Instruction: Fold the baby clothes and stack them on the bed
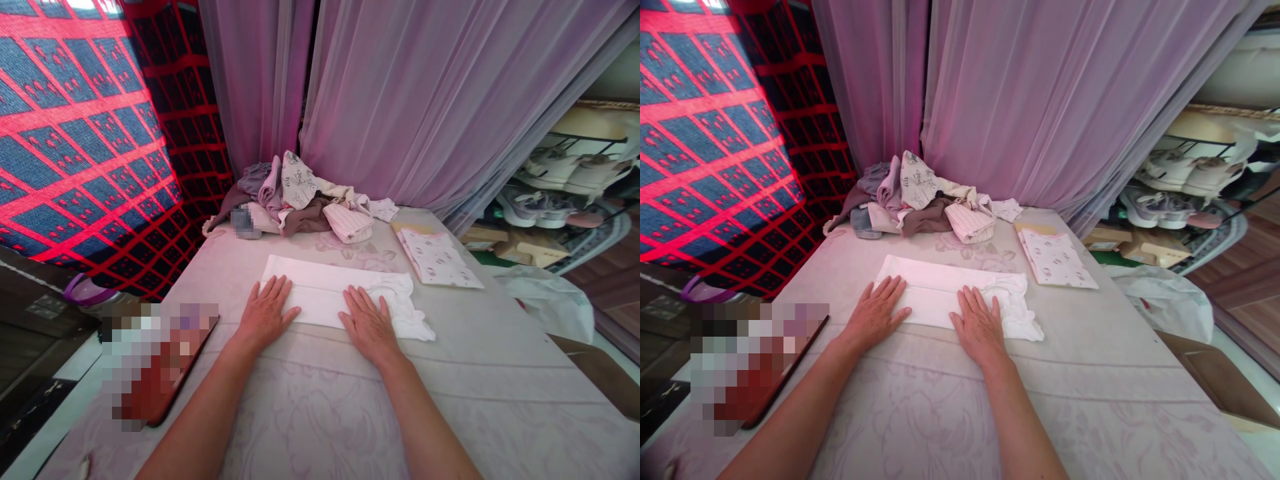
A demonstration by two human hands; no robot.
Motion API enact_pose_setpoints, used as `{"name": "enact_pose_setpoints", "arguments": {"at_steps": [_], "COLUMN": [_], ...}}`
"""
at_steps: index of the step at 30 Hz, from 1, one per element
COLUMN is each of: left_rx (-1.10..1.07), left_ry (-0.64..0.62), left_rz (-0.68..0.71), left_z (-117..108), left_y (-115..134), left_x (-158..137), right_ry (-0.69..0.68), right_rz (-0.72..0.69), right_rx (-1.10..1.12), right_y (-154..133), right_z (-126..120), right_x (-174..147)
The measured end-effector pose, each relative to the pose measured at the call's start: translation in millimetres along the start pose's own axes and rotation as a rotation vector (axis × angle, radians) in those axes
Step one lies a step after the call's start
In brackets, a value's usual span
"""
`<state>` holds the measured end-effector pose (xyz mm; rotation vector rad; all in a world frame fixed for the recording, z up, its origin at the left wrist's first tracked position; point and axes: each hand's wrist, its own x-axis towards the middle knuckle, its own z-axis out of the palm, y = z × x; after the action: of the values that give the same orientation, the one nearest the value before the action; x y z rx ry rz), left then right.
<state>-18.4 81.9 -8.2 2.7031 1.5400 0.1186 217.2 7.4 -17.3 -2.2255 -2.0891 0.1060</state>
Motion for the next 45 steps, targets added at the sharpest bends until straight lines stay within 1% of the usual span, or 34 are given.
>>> {"name": "enact_pose_setpoints", "arguments": {"at_steps": [4, 7, 10, 12, 14, 15, 18, 20, 22, 25, 27, 28, 31, 33, 37, 41, 45], "left_rx": [-0.011, -0.016, -0.016, -0.012, -0.005, -0.002, 0.007, 0.014, 0.020, 0.026, 0.026, 0.025, 0.032, 0.040, 0.045, 0.058, 0.057], "left_ry": [-0.024, -0.023, -0.021, -0.022, -0.023, -0.024, -0.023, -0.021, -0.017, -0.013, -0.011, -0.008, 0.000, -0.001, 0.008, 0.013, -0.001], "left_rz": [-0.009, -0.007, -0.002, 0.001, 0.003, 0.003, 0.003, 0.003, 0.005, 0.008, 0.010, 0.011, 0.017, 0.020, 0.023, 0.023, 0.021], "left_z": [-0.7, -1.1, -1.1, -1.3, -1.6, -1.8, -1.9, -1.6, -1.1, -0.8, -1.0, -1.1, -1.2, -0.7, 0.7, 0.7, 0.1], "left_y": [0.5, 0.1, -0.5, -0.5, -0.4, -0.3, -0.2, -0.3, -0.4, -0.5, -0.4, -0.4, -0.7, -1.3, -2.2, -1.8, -1.9], "left_x": [0.6, 0.7, 0.9, 1.1, 1.4, 1.5, 1.9, 2.0, 1.9, 2.0, 2.2, 2.4, 2.8, 2.9, 2.9, 3.2, 3.4], "right_ry": [0.018, 0.078, 0.238, 0.374, 0.486, 0.529, 0.618, 0.624, 0.602, 0.592, 0.592, 0.591, 0.587, 0.595, 0.605, 0.562, 0.536], "right_rz": [0.006, -0.021, -0.039, -0.020, 0.042, 0.097, 0.339, 0.457, 0.517, 0.605, 0.634, 0.612, 0.444, 0.393, 0.467, 0.475, 0.488], "right_rx": [0.005, 0.002, 0.002, 0.011, 0.010, 0.003, 0.000, 0.092, 0.261, 0.519, 0.594, 0.588, 0.465, 0.394, 0.378, 0.347, 0.263], "right_y": [-1.2, -2.4, 2.9, 14.5, 33.3, 44.6, 79.1, 97.7, 110.2, 118.8, 119.3, 118.4, 114.9, 114.7, 122.4, 127.6, 124.5], "right_z": [0.8, 3.1, 3.4, 1.7, -1.3, -2.9, -6.6, -7.1, -6.2, -4.7, -4.5, -4.6, -4.3, -3.1, -0.3, 0.4, -0.7], "right_x": [0.4, -0.7, -6.6, -14.5, -25.3, -31.5, -49.8, -60.0, -67.8, -74.0, -73.9, -72.6, -66.2, -62.6, -62.7, -63.6, -59.7]}}
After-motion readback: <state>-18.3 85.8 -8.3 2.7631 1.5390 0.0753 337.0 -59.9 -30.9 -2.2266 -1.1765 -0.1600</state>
